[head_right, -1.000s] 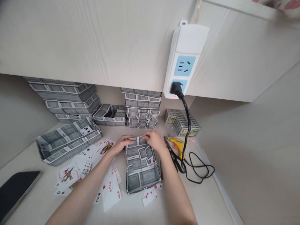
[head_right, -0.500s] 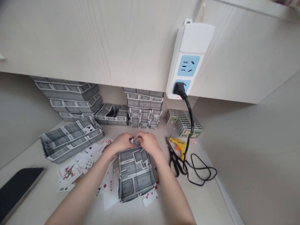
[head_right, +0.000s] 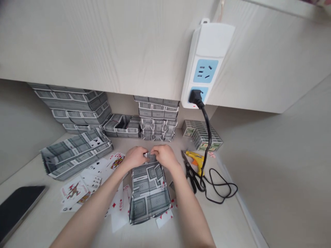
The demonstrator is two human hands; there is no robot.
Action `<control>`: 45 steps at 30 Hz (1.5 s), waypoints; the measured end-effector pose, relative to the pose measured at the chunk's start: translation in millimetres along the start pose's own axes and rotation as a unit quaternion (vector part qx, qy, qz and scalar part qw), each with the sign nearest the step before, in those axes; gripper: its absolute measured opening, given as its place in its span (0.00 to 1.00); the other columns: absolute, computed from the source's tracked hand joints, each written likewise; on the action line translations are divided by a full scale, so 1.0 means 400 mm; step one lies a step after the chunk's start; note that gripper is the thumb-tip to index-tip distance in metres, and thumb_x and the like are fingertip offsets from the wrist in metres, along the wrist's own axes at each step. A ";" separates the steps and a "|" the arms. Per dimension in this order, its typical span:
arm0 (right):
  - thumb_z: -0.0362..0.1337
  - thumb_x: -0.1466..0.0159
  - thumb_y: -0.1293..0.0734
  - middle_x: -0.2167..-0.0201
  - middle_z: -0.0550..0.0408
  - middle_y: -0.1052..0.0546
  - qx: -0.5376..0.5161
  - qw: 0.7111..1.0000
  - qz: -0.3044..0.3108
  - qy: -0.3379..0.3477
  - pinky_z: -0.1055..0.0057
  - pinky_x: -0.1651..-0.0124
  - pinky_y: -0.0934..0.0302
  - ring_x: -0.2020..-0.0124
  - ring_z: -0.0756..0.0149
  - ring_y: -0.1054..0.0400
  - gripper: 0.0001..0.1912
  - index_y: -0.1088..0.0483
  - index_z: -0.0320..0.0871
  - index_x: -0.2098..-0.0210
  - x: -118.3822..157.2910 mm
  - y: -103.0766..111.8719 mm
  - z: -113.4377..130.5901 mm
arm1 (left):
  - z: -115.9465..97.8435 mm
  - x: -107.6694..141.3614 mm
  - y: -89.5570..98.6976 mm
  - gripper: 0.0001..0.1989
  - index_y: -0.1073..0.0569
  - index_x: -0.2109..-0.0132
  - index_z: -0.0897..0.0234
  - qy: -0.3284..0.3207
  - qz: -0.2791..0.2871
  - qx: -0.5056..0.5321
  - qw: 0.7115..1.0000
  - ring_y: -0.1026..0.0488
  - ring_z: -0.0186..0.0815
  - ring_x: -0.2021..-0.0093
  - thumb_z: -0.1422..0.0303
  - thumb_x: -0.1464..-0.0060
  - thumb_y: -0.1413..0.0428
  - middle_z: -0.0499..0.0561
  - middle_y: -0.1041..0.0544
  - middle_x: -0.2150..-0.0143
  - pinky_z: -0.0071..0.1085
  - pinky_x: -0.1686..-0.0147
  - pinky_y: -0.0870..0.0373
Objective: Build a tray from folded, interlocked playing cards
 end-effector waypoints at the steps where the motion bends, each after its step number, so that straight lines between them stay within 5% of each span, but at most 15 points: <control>1: 0.24 0.46 0.40 0.71 0.57 0.22 -0.001 1.000 0.005 0.003 0.78 0.64 0.42 0.68 0.70 0.29 0.13 0.26 0.44 0.70 0.001 0.001 -0.001 | -0.003 0.001 0.000 0.11 0.24 0.67 0.59 0.000 0.000 -0.001 1.000 0.27 0.40 0.63 0.63 0.56 0.48 0.55 0.22 0.66 0.29 0.69 0.36; 25: 0.28 0.44 0.42 0.69 0.52 0.23 0.205 0.974 0.095 -0.030 0.75 0.66 0.49 0.64 0.65 0.32 0.13 0.27 0.43 0.67 0.018 0.025 0.063 | -0.023 0.015 0.009 0.10 0.25 0.70 0.60 -0.028 -0.010 -0.009 1.000 0.26 0.40 0.65 0.65 0.57 0.49 0.55 0.22 0.69 0.29 0.71 0.37; 34: 0.31 0.42 0.39 0.68 0.56 0.24 0.114 0.992 0.053 0.029 0.76 0.64 0.47 0.65 0.69 0.33 0.10 0.26 0.45 0.68 0.011 0.006 0.062 | -0.025 0.020 0.011 0.12 0.24 0.66 0.60 0.001 0.000 0.010 1.000 0.26 0.41 0.61 0.62 0.54 0.49 0.57 0.22 0.65 0.30 0.66 0.35; 45: 0.28 0.45 0.40 0.70 0.54 0.24 0.168 0.985 0.035 0.030 0.74 0.67 0.49 0.68 0.67 0.33 0.10 0.28 0.43 0.74 0.010 -0.012 0.076 | -0.020 0.014 -0.002 0.13 0.24 0.64 0.63 0.012 0.015 0.017 1.000 0.26 0.42 0.62 0.63 0.55 0.48 0.59 0.22 0.65 0.30 0.65 0.34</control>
Point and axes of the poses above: each hand's wrist, its own x-axis away from the middle knuckle, its own y-axis out of the back of the hand, z = x × y, the point moved 3 cm from there along -x, towards the middle knuckle
